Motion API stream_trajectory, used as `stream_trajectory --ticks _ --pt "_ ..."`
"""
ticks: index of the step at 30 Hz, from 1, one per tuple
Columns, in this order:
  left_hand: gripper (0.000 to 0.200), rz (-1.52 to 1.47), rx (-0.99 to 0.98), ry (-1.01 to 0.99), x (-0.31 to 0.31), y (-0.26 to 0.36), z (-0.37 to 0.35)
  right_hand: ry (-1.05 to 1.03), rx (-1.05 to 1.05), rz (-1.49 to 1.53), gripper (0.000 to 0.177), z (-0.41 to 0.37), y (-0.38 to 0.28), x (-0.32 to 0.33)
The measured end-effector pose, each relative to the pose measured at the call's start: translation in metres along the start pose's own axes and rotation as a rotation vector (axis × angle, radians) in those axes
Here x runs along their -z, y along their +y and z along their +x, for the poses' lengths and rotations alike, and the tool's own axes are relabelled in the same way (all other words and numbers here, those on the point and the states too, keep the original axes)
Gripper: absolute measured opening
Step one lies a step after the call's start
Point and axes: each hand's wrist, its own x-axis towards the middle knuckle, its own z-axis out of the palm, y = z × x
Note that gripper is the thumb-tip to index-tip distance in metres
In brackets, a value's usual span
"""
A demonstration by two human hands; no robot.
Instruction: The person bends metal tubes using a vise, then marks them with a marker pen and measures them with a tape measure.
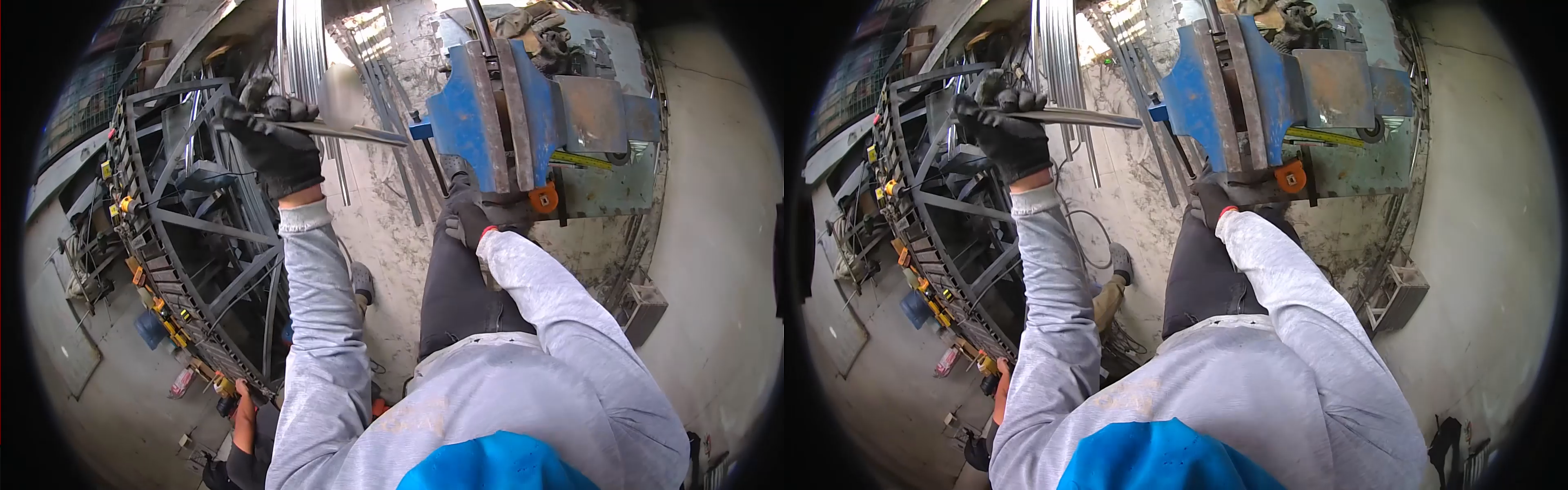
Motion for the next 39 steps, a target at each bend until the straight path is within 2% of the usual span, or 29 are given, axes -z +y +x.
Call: stream_trajectory --ticks 2,3,4,5,7,8,9,10,12,16,17,19,20,22,23,25,26,27,28,30,31,32,33,35,36,37,38,39 --pt "0.063 0.119 0.05 -0.033 -0.015 -0.018 0.051 -0.028 0.021 -0.008 0.035 0.05 0.03 0.023" --pt "0.065 0.102 0.076 -0.07 -0.015 -0.031 0.075 0.29 -0.145 0.139 0.037 0.033 -0.002 -0.015" --pt "0.064 0.147 0.092 -0.098 -0.018 -0.041 0.095 0.304 -0.159 0.148 0.037 0.051 0.011 -0.003" --pt "0.059 0.168 0.092 -0.047 -0.027 -0.053 0.108 0.23 -0.045 -0.17 0.038 0.08 0.04 0.023" --pt "0.054 0.23 0.05 -0.011 -0.04 -0.078 0.123 0.15 0.051 -0.487 0.039 0.083 0.043 0.023" --pt "0.053 0.272 0.011 -0.032 -0.044 -0.088 0.129 0.277 -0.037 -0.151 0.035 0.059 0.011 -0.011" --pt "0.057 0.27 0.138 -0.031 -0.048 -0.096 0.136 0.401 -0.12 0.186 0.03 0.045 -0.01 -0.034" --pt "0.071 0.27 0.164 -0.077 -0.032 -0.11 0.149 0.408 -0.128 0.192 0.03 0.049 -0.008 -0.033" --pt "0.072 0.337 0.261 -0.072 -0.037 -0.116 0.161 0.334 -0.07 0.608 0.04 0.067 0.013 -0.021" --pt "0.071 0.47 0.321 0.038 -0.061 -0.121 0.178 0.26 0.068 0.576 0.028 0.085 0.051 -0.012" --pt "0.069 0.456 0.323 0.027 -0.061 -0.12 0.187 0.364 0.262 -0.063 0.02 0.092 0.062 -0.013" --pt "0.064 0.388 0.346 0.005 -0.062 -0.118 0.208 0.448 0.438 -0.712 0.016 0.1 0.073 -0.013" --pt "0.064 0.386 0.351 0.002 -0.062 -0.118 0.214 0.407 0.447 -0.55 0.017 0.101 0.077 -0.015" --pt "0.064 0.449 0.383 -0.012 -0.068 -0.116 0.221 0.369 0.462 -0.386 0.031 0.103 0.071 -0.021" --pt "0.062 0.474 0.386 0.025 -0.072 -0.115 0.219 0.425 0.448 -0.587 0.032 0.102 0.064 -0.024" --pt "0.06 0.531 0.404 0.045 -0.081 -0.114 0.213 0.484 0.433 -0.784 0.034 0.1 0.048 -0.038" --pt "0.057 0.59 0.423 0.073 -0.083 -0.115 0.212 0.564 0.573 -0.685 0.031 0.098 0.04 -0.051" --pt "0.049 0.597 0.414 0.091 -0.09 -0.112 0.211 0.604 0.642 -0.632 0.03 0.09 0.02 -0.069" --pt "0.049 0.597 0.414 0.088 -0.087 -0.113 0.216 0.643 0.712 -0.582 0.029 0.08 0.0 -0.089" --pt "0.04 0.468 0.376 -0.122 -0.076 -0.114 0.237 0.365 0.359 0.577 0.02 0.044 -0.068 -0.135" --pt "0.033 0.32 0.385 -0.195 -0.075 -0.112 0.246 0.352 0.491 0.351 0.022 0.07 -0.047 -0.124" --pt "0.033 0.237 0.447 -0.35 -0.069 -0.112 0.264 0.362 0.629 0.14 0.026 0.075 -0.056 -0.131" --pt "0.039 0.2 0.517 -0.417 -0.059 -0.113 0.273 0.302 0.375 0.61 0.02 0.07 -0.062 -0.131" --pt "0.045 0.163 0.574 -0.497 -0.07 -0.1 0.27 0.227 0.388 0.945 0.022 0.032 -0.11 -0.17" --pt "0.051 0.244 0.565 -0.296 -0.083 -0.084 0.254 0.227 0.39 0.944 0.022 0.029 -0.108 -0.169" --pt "0.059 0.319 0.553 -0.096 -0.093 -0.075 0.243 0.221 0.307 0.777 0.032 0.025 -0.106 -0.163" --pt "0.066 0.363 0.57 -0.077 -0.088 -0.075 0.249 0.214 0.226 0.607 0.041 0.012 -0.113 -0.163" --pt "0.061 0.239 0.606 -0.23 -0.083 -0.073 0.255 0.298 0.209 0.217 0.047 -0.007 -0.116 -0.165"
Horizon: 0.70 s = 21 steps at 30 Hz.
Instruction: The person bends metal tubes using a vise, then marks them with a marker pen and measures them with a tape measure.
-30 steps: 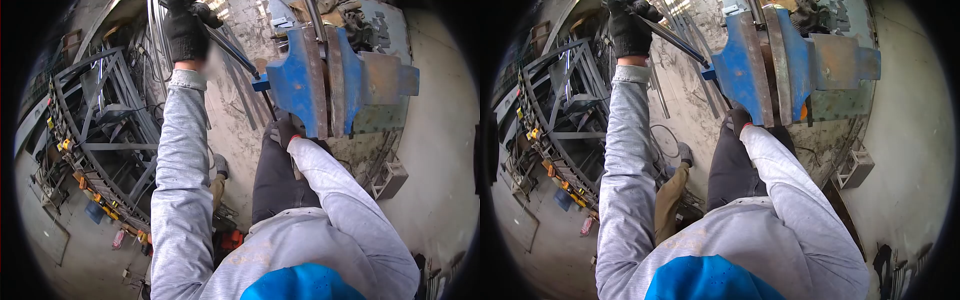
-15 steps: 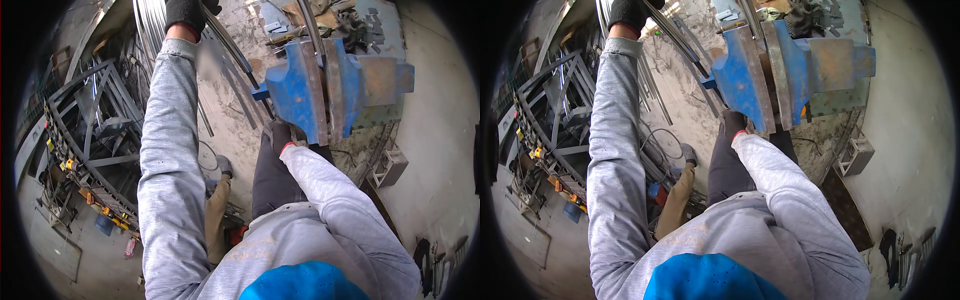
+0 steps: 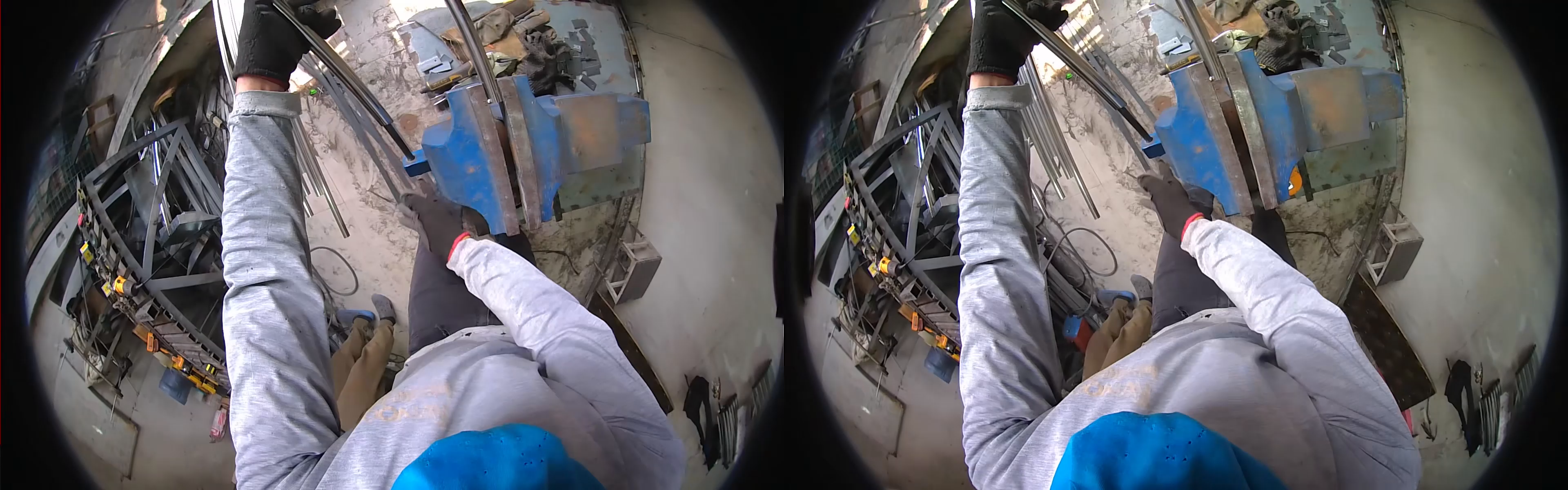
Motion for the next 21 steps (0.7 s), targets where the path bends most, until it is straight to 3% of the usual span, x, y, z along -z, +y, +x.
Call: stream_trajectory --ticks 1,3,4,5,6,7,9,10,12,19,21 --pt "0.056 -0.074 0.005 -0.183 0.006 0.003 0.005 0.042 0.042 -0.393 0.054 -0.039 -0.023 -0.007" --pt "0.051 -0.158 0.016 -0.292 0.011 0.009 0.021 -0.119 0.699 -0.717 0.047 -0.078 -0.024 0.014" --pt "0.045 -0.234 0.032 -0.399 0.011 0.013 0.023 -0.14 1.086 -1.114 0.048 -0.109 -0.078 0.016" --pt "0.045 -0.243 0.023 -0.405 0.014 0.015 0.02 -0.08 1.255 -1.072 0.044 -0.117 -0.089 0.028" --pt "0.042 -0.236 0.071 -0.296 0.012 0.019 0.014 0.06 1.31 -1.372 0.057 -0.131 -0.12 0.036" --pt "0.038 -0.229 0.123 -0.192 0.006 0.021 0.01 0.075 1.318 -1.387 0.057 -0.124 -0.128 0.041" --pt "0.039 0.006 0.051 0.12 -0.007 0.022 0.012 0.573 1.097 -1.601 0.084 -0.102 -0.145 0.052" --pt "0.042 0.024 0.029 0.126 -0.006 0.02 0.014 0.583 1.109 -1.609 0.084 -0.101 -0.148 0.056" --pt "0.046 0.039 -0.008 0.135 0.003 0.019 0.019 0.527 1.056 -1.834 0.104 -0.096 -0.15 0.058" --pt "0.027 0.045 -0.113 0.179 0.008 0.015 0.04 0.565 1.166 -1.786 0.097 -0.077 -0.141 0.072" --pt "0.029 -0.014 -0.116 0.038 0.026 0.012 0.043 0.526 1.225 -1.682 0.091 -0.078 -0.141 0.072"
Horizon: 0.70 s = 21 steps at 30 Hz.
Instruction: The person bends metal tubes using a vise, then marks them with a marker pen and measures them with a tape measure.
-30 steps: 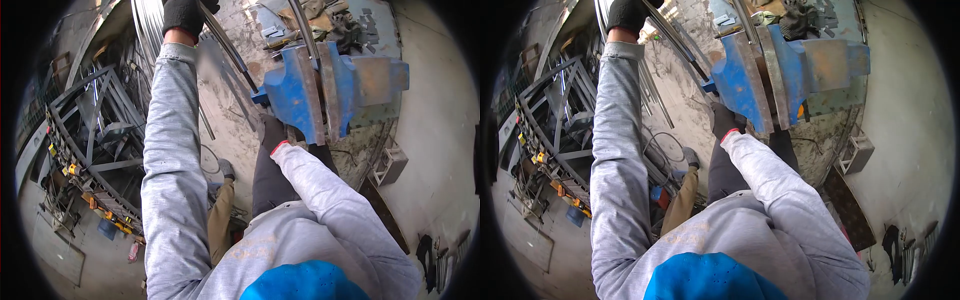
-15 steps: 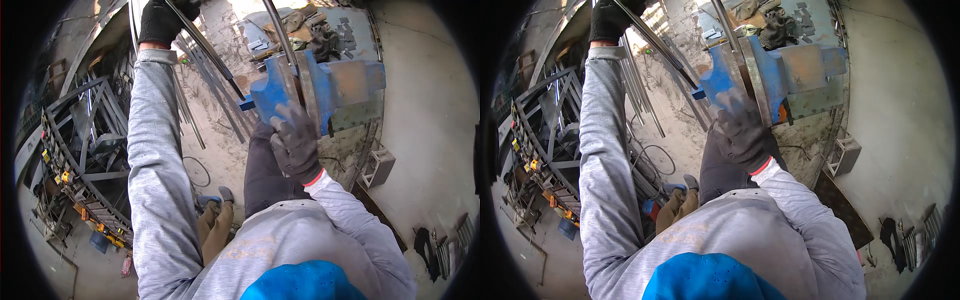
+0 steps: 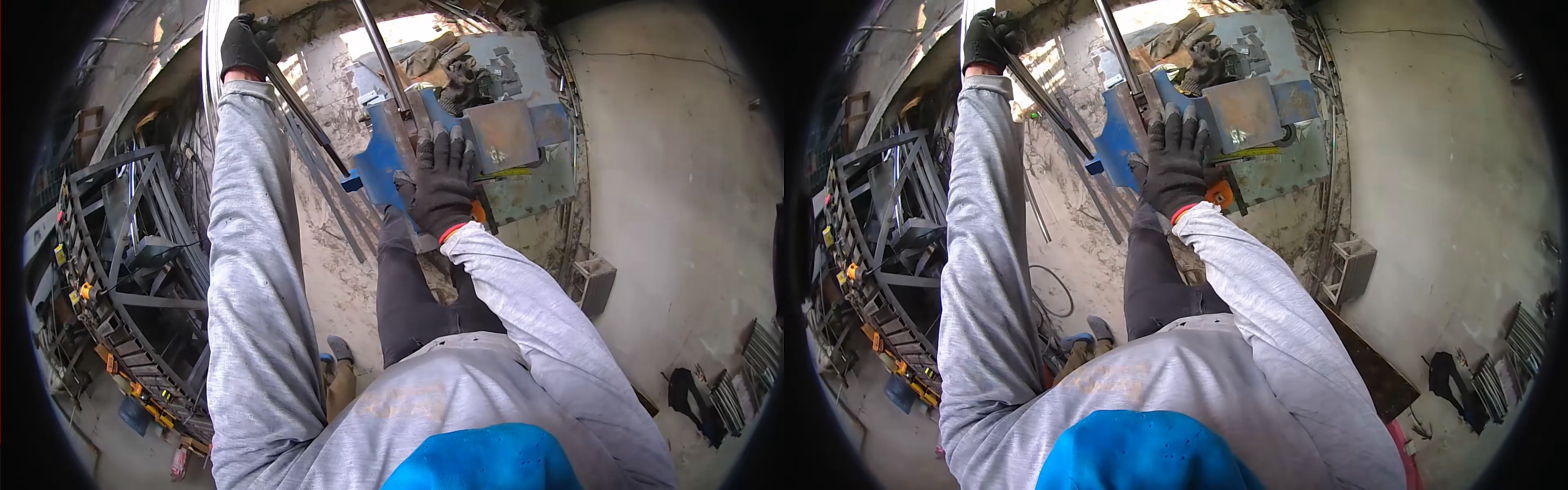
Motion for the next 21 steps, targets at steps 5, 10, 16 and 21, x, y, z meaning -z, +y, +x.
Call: stream_trajectory --ticks 5,10,16,21 --pt "0.035 0.082 -0.28 0.246 -0.052 0.012 -0.083 0.004 0.008 -0.059 0.088 -0.002 -0.004 0.005" --pt "0.04 0.097 -0.486 0.264 -0.091 0.001 -0.189 0.05 0.038 -0.112 0.087 -0.004 -0.007 0.0" --pt "0.043 0.045 -0.725 0.126 -0.091 -0.039 -0.29 0.058 0.014 -0.128 0.084 -0.004 -0.009 -0.001" --pt "0.011 0.209 -1.125 0.164 -0.101 -0.108 -0.378 0.059 -0.027 -0.183 0.082 -0.007 -0.011 -0.007"
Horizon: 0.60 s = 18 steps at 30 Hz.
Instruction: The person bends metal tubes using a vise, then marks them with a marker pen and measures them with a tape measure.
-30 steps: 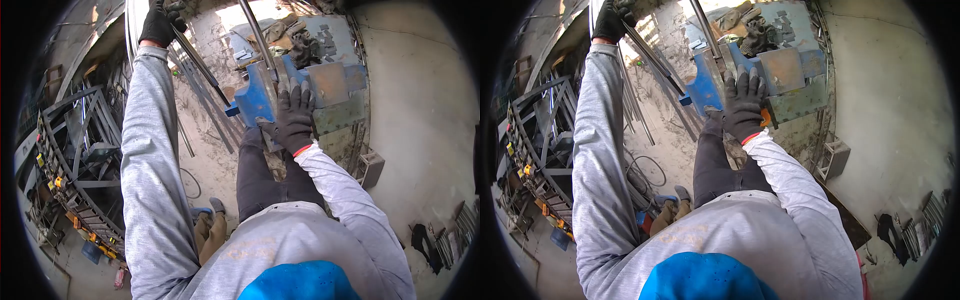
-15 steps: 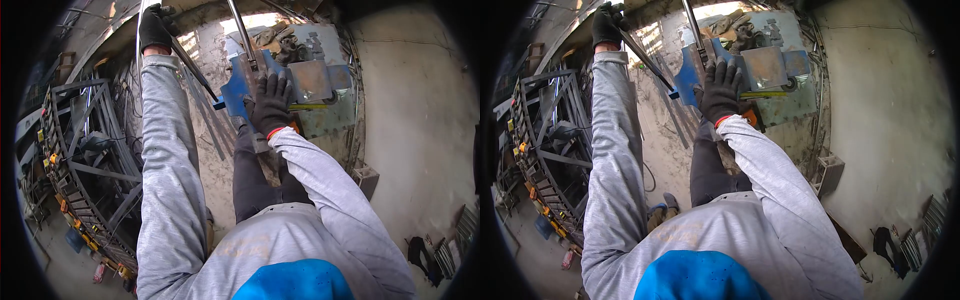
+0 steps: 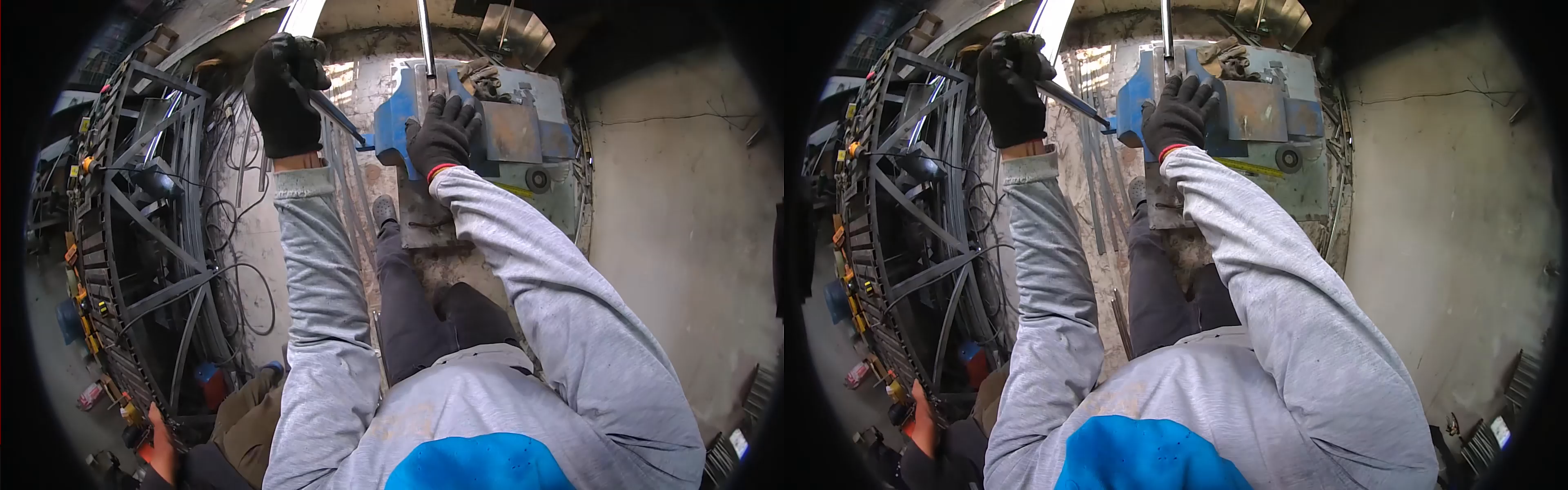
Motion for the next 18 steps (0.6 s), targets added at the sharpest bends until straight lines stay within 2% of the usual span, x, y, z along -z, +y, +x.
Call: stream_trajectory --ticks 1,2,4,5,7,8,10,11,12,14,15,17,18 --pt "0.007 0.206 -0.067 0.022 0.002 0.011 -0.025 0.005 0.011 -0.005 0.082 0.0 0.0 -0.003" --pt "0.005 -0.044 0.017 0.049 0.009 0.025 -0.063 0.045 0.005 0.007 0.083 0.002 -0.001 -0.006" --pt "0.024 0.381 -0.117 0.075 0.026 0.045 -0.163 0.096 0.005 0.013 0.083 0.001 0.002 -0.013" --pt "0.027 -0.194 -0.036 0.107 0.035 0.043 -0.199 0.111 -0.001 0.01 0.083 0.004 0.005 -0.009" --pt "0.04 -0.145 0.095 0.193 0.037 0.053 -0.228 0.0 -0.028 0.033 0.081 0.0 0.001 -0.004" --pt "0.043 0.154 0.159 0.259 0.035 0.057 -0.237 -0.024 -0.016 0.014 0.082 0.0 0.001 0.001" --pt "0.038 -0.065 0.131 0.155 0.041 0.061 -0.224 -0.02 -0.003 0.036 0.082 -0.002 -0.002 0.007" --pt "0.038 -0.052 0.114 0.151 0.03 0.076 -0.218 -0.027 -0.018 0.036 0.083 -0.003 -0.001 0.008" --pt "0.031 0.071 0.136 0.226 0.016 0.092 -0.216 -0.057 -0.021 0.041 0.083 -0.002 0.0 0.008" --pt "0.019 0.73 -0.175 -0.08 0.041 0.096 -0.207 -0.064 -0.026 0.049 0.083 0.001 0.0 0.013" --pt "0.034 1.005 -0.125 -0.247 0.053 0.115 -0.211 -0.076 -0.028 0.038 0.083 0.0 0.0 0.009" --pt "0.045 0.587 0.42 -0.069 0.045 0.131 -0.202 -0.023 -0.02 0.074 0.082 -0.001 0.003 0.0" --pt "0.052 0.363 0.655 0.102 0.038 0.135 -0.197 0.051 -0.004 0.054 0.082 -0.001 0.004 -0.008"
